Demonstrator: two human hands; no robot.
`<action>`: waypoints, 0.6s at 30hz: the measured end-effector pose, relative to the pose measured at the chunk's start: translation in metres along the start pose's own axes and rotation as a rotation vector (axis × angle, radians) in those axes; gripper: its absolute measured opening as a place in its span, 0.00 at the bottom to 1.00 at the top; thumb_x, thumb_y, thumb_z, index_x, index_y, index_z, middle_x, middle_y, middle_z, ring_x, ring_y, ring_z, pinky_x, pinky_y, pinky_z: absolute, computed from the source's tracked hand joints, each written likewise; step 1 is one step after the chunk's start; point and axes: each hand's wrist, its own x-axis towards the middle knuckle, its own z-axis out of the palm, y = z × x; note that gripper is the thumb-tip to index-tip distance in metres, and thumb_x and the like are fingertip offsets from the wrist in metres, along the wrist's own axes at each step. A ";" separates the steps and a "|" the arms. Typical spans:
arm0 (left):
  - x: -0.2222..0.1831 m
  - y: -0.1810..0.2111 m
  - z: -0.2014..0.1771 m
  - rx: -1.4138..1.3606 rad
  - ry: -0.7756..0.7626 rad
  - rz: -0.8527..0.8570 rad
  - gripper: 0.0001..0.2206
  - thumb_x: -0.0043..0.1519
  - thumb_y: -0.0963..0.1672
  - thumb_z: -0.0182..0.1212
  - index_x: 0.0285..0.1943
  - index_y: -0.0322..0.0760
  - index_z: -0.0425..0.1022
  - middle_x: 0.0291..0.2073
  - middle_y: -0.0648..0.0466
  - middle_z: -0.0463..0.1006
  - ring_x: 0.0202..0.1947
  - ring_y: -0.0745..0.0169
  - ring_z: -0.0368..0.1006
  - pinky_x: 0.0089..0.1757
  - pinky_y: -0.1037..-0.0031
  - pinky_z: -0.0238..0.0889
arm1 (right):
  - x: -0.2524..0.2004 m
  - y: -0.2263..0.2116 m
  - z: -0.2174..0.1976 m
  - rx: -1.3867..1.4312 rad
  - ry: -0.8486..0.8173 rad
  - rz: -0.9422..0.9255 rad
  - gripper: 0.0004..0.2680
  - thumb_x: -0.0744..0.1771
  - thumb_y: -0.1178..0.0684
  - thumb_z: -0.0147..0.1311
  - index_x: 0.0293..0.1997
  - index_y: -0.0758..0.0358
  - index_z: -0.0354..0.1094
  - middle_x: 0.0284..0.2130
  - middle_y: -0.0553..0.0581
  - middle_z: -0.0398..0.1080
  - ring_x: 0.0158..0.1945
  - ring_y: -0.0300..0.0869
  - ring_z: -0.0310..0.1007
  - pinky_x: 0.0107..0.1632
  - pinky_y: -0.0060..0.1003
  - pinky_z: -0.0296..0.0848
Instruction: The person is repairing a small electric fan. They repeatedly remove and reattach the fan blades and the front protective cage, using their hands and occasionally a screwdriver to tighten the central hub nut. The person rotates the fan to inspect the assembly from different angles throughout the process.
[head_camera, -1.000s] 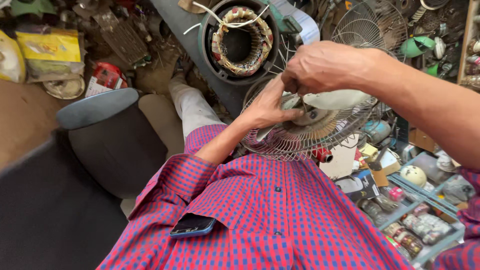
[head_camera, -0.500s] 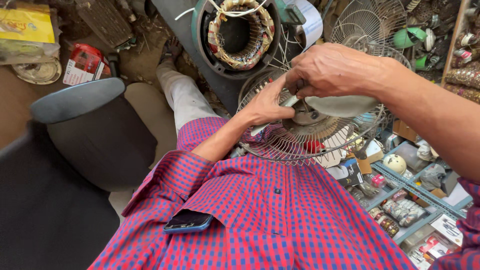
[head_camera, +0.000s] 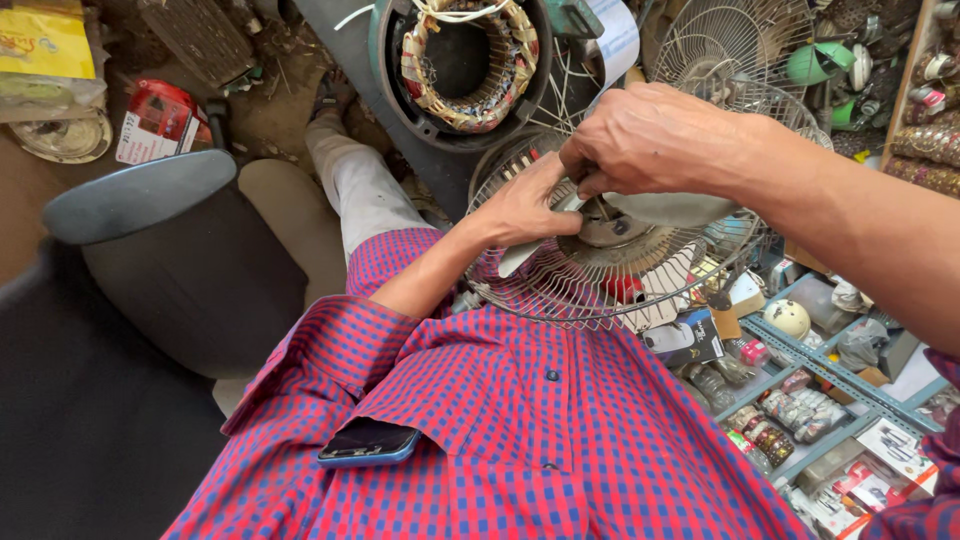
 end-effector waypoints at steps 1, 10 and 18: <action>-0.001 0.003 -0.001 0.025 0.009 0.003 0.28 0.51 0.45 0.66 0.62 0.31 0.67 0.55 0.43 0.72 0.60 0.48 0.68 0.63 0.66 0.57 | 0.002 -0.001 0.000 -0.026 -0.010 0.004 0.11 0.60 0.47 0.65 0.41 0.57 0.78 0.27 0.61 0.77 0.33 0.55 0.79 0.37 0.48 0.76; -0.005 0.014 -0.006 0.079 -0.069 0.014 0.30 0.52 0.49 0.67 0.61 0.28 0.66 0.55 0.40 0.72 0.60 0.45 0.67 0.63 0.63 0.58 | 0.007 0.003 0.001 0.170 -0.028 -0.100 0.07 0.60 0.52 0.62 0.37 0.60 0.78 0.27 0.59 0.78 0.33 0.52 0.79 0.39 0.45 0.75; -0.007 -0.004 -0.005 0.087 -0.168 -0.024 0.31 0.56 0.51 0.64 0.64 0.28 0.65 0.60 0.39 0.69 0.65 0.44 0.64 0.65 0.61 0.55 | 0.007 0.005 0.001 0.157 -0.067 -0.118 0.06 0.60 0.53 0.62 0.36 0.59 0.78 0.26 0.59 0.77 0.33 0.51 0.79 0.38 0.46 0.74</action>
